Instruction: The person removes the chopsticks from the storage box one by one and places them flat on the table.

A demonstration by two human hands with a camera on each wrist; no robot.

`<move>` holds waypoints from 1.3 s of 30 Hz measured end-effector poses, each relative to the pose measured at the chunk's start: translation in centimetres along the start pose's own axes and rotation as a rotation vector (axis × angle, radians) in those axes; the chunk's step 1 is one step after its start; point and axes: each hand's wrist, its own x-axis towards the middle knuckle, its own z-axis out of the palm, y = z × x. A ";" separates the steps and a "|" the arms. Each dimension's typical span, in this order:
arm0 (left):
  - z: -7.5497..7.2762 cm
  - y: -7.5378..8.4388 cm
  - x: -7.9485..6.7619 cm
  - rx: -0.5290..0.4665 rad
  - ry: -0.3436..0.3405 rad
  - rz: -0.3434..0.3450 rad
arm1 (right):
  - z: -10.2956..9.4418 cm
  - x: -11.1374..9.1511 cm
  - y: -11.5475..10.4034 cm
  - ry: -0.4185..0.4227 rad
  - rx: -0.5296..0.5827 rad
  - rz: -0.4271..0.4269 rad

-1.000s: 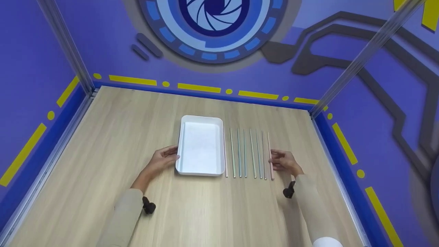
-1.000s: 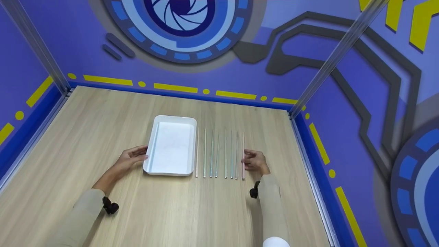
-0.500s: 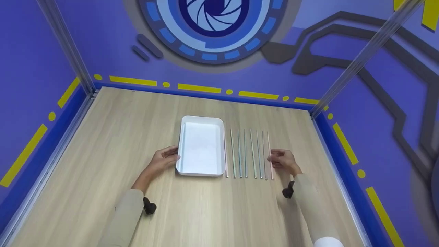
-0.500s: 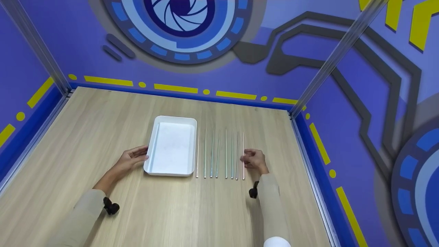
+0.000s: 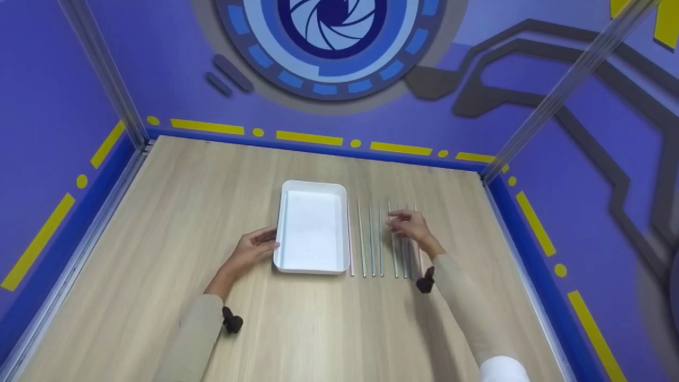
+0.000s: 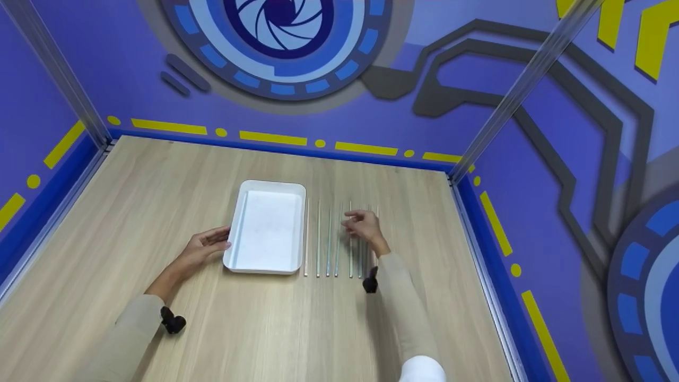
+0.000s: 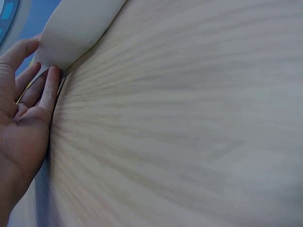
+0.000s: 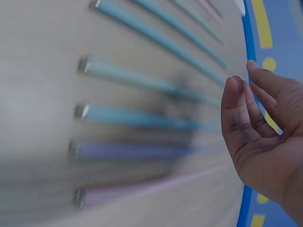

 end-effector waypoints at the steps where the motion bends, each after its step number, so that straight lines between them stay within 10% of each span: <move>1: 0.0 0.0 0.0 -0.003 0.002 -0.006 | 0.7 0.3 -0.6 -0.012 0.005 -0.010; 23: 0.2 0.0 0.0 -0.082 -0.003 -0.011 | 17.1 5.2 -8.5 -0.341 0.065 0.025; 39: 0.0 -0.3 0.1 -0.123 -0.029 0.016 | 23.8 4.5 -9.3 -0.224 0.088 0.056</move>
